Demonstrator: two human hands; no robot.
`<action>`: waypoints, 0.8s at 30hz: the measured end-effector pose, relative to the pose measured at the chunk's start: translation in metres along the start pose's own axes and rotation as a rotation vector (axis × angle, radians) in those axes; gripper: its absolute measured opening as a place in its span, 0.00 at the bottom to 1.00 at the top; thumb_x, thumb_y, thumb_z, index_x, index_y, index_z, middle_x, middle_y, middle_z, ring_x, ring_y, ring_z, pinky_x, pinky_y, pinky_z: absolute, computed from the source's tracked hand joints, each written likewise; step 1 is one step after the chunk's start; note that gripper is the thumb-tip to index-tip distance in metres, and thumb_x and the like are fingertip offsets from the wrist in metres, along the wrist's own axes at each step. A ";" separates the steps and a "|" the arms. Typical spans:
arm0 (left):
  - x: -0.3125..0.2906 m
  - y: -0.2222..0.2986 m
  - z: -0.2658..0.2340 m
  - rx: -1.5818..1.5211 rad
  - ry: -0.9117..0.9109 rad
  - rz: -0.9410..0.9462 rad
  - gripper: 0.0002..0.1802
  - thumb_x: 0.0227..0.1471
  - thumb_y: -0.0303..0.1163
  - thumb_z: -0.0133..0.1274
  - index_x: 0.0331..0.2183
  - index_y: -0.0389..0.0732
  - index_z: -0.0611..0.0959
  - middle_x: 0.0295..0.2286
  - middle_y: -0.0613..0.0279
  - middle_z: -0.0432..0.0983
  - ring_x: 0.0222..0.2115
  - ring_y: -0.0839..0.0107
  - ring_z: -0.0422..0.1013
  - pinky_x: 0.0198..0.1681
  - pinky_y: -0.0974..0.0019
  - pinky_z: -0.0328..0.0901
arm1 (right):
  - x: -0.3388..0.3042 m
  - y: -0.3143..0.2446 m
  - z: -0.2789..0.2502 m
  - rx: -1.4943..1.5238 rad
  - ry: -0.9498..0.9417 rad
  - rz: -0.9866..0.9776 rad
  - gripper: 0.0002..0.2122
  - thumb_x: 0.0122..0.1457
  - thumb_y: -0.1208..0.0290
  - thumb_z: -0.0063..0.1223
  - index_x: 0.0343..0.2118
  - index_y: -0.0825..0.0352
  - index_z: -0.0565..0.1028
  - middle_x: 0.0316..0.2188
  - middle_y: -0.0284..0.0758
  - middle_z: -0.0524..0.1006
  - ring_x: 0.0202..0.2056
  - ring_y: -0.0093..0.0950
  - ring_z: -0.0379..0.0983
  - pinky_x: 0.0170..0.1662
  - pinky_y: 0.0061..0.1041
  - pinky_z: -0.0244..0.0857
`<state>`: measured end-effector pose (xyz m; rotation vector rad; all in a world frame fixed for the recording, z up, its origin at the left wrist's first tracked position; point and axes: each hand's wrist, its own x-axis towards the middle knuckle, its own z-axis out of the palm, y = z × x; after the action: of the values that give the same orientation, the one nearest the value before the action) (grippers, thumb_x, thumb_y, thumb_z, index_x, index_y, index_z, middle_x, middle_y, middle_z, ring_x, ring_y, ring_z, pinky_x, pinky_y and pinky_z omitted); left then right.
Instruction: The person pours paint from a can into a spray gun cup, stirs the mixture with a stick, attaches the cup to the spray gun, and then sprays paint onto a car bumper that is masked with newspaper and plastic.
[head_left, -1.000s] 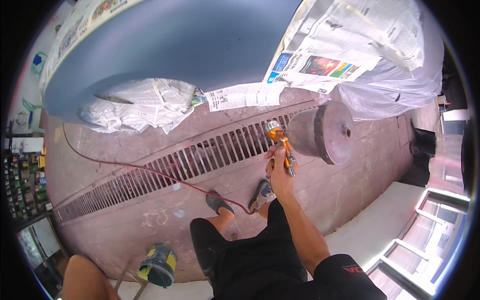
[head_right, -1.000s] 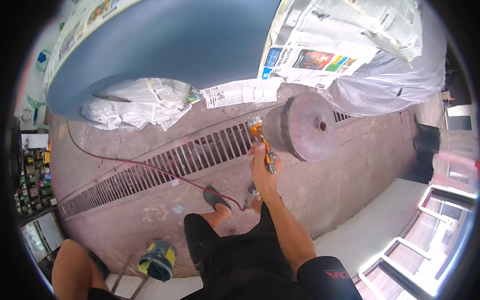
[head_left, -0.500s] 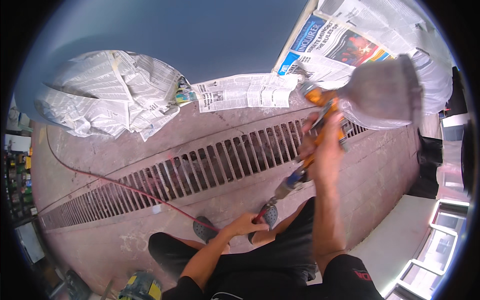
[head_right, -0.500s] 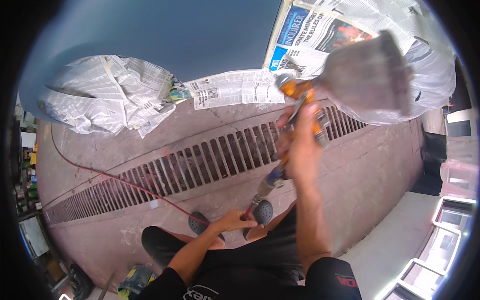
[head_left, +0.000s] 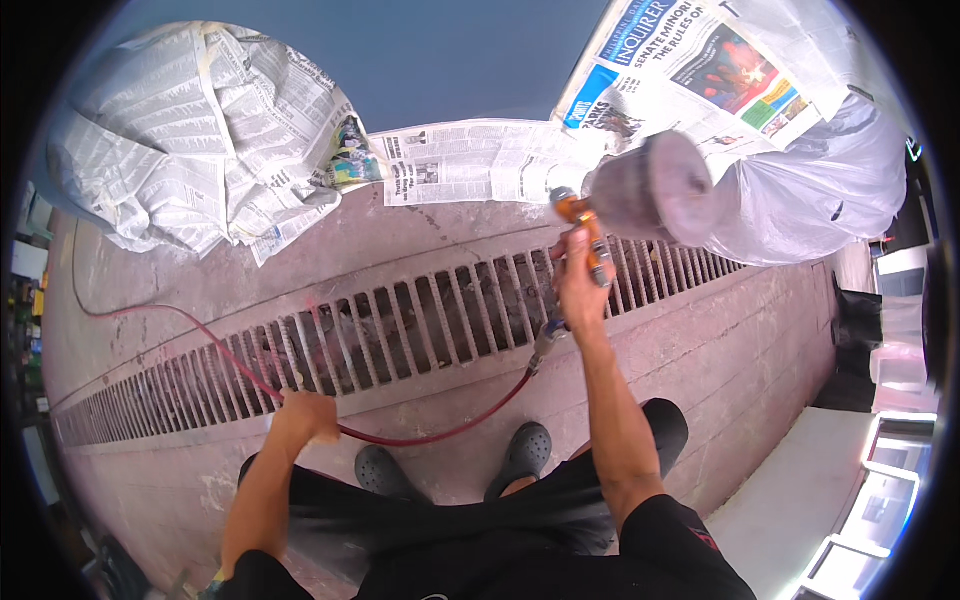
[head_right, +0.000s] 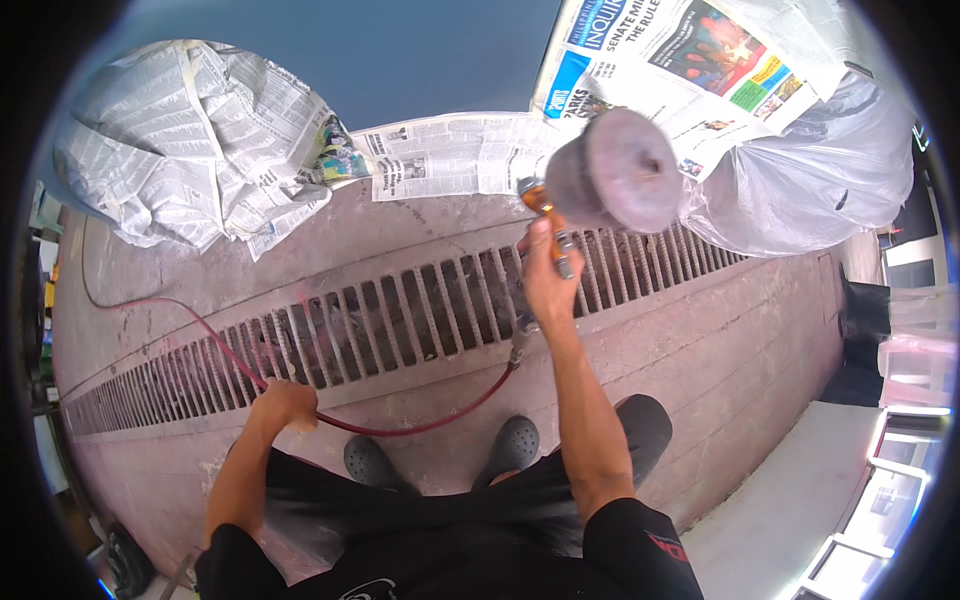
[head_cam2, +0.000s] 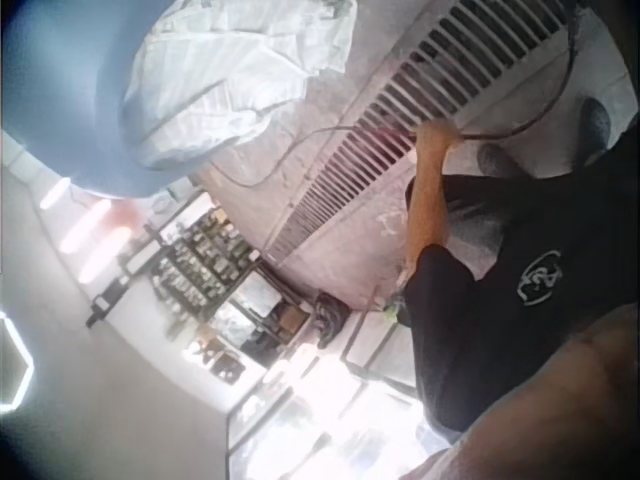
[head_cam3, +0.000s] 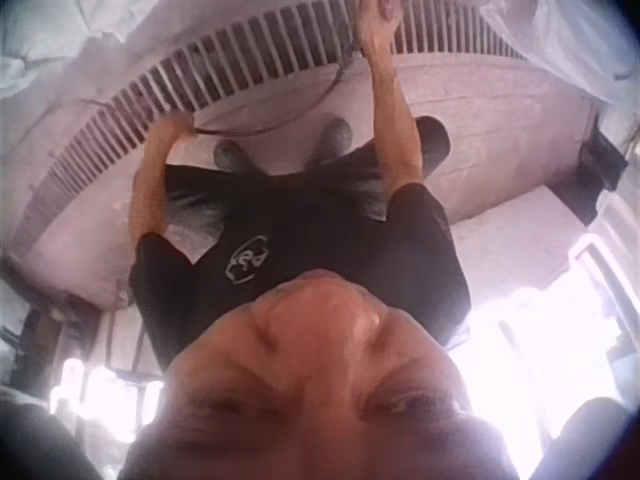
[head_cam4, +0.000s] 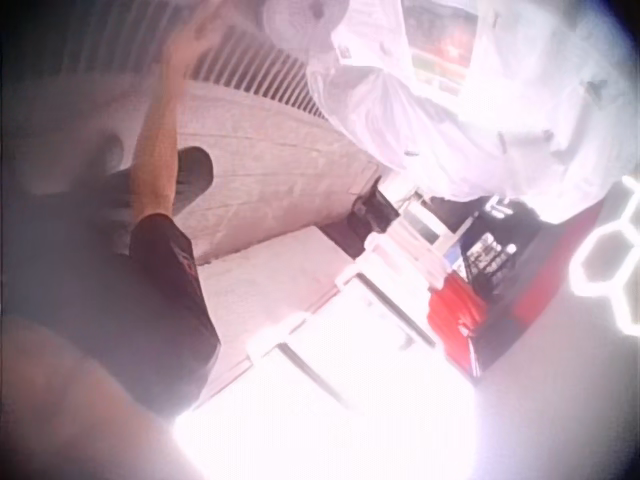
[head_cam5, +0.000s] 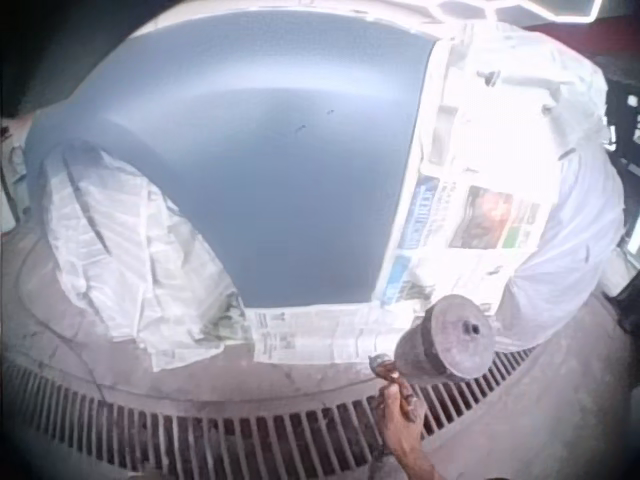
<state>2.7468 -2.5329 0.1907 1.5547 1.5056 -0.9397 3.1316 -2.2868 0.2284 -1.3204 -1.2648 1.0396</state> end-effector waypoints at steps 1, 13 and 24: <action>-0.020 0.009 -0.009 -0.031 0.042 0.035 0.24 0.54 0.49 0.61 0.38 0.37 0.95 0.39 0.43 0.90 0.47 0.44 0.86 0.52 0.45 0.76 | -0.008 0.008 0.015 0.014 -0.009 0.063 0.26 0.79 0.45 0.52 0.49 0.69 0.83 0.24 0.25 0.76 0.22 0.13 0.67 0.24 0.21 0.58; -0.024 0.082 0.009 -0.308 0.195 0.198 0.30 0.56 0.54 0.59 0.33 0.32 0.93 0.35 0.38 0.88 0.42 0.41 0.85 0.51 0.45 0.76 | 0.015 0.045 0.023 -0.049 0.040 -0.041 0.22 0.80 0.53 0.56 0.51 0.73 0.82 0.25 0.24 0.71 0.28 0.15 0.65 0.31 0.21 0.59; -0.028 0.075 -0.010 -0.324 0.231 0.228 0.33 0.59 0.57 0.58 0.36 0.32 0.94 0.38 0.37 0.88 0.43 0.40 0.85 0.52 0.45 0.76 | 0.005 0.058 0.066 -0.117 0.057 -0.210 0.16 0.79 0.59 0.58 0.40 0.69 0.80 0.25 0.22 0.65 0.28 0.14 0.58 0.29 0.25 0.50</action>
<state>2.8211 -2.5373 0.2230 1.5900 1.5089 -0.3742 3.0749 -2.2730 0.1617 -1.2645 -1.4052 0.7863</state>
